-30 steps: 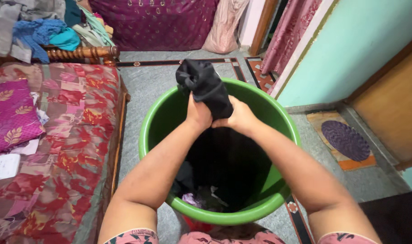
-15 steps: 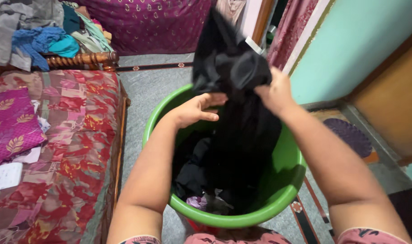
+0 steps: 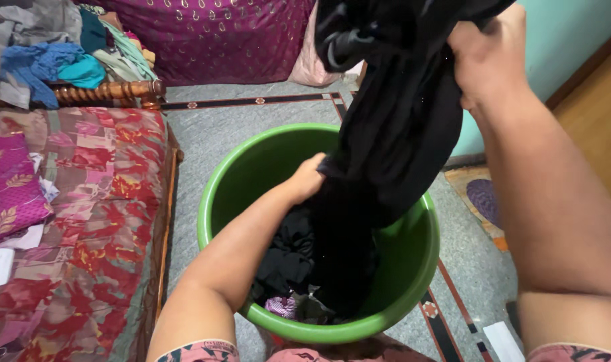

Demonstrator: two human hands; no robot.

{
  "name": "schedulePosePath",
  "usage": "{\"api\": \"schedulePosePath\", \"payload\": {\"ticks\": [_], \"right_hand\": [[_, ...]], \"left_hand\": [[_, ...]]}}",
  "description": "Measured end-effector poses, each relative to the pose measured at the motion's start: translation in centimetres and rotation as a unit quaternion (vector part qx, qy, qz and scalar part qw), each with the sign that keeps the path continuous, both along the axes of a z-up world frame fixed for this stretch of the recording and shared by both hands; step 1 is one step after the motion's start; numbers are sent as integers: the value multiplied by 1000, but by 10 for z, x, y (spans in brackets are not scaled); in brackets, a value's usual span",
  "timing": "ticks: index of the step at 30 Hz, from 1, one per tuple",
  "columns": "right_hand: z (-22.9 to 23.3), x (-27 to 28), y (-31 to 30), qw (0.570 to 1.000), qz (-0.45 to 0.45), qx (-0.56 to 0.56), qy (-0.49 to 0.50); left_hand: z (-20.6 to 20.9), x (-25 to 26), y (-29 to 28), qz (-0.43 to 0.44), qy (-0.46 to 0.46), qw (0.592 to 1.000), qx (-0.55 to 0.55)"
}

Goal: The person takes garments from a green basin, places them on wire hangers, and hangs them on a wall hook. The person handles a maroon top and a black top, adjusting each on the hanger before hanging.

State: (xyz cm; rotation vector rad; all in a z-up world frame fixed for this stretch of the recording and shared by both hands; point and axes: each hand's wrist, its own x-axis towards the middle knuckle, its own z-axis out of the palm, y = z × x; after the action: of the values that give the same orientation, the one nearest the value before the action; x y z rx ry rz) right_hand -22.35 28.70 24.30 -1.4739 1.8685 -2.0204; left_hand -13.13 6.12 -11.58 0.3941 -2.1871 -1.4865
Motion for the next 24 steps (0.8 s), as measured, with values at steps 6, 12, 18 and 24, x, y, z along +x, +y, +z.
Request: {"api": "schedulePosePath", "payload": {"ticks": [6, 12, 18, 24], "right_hand": [[15, -4, -4, 999, -28, 4, 15], [2, 13, -20, 994, -31, 80, 66], [-57, 16, -34, 951, 42, 83, 294], [-90, 45, -65, 960, 93, 140, 225]], "left_hand": [[50, 29, 20, -129, -9, 990, 57], [28, 14, 38, -285, -262, 747, -540], [102, 64, 13, 5, 192, 970, -147], [189, 169, -8, 149, 193, 944, -222]]}}
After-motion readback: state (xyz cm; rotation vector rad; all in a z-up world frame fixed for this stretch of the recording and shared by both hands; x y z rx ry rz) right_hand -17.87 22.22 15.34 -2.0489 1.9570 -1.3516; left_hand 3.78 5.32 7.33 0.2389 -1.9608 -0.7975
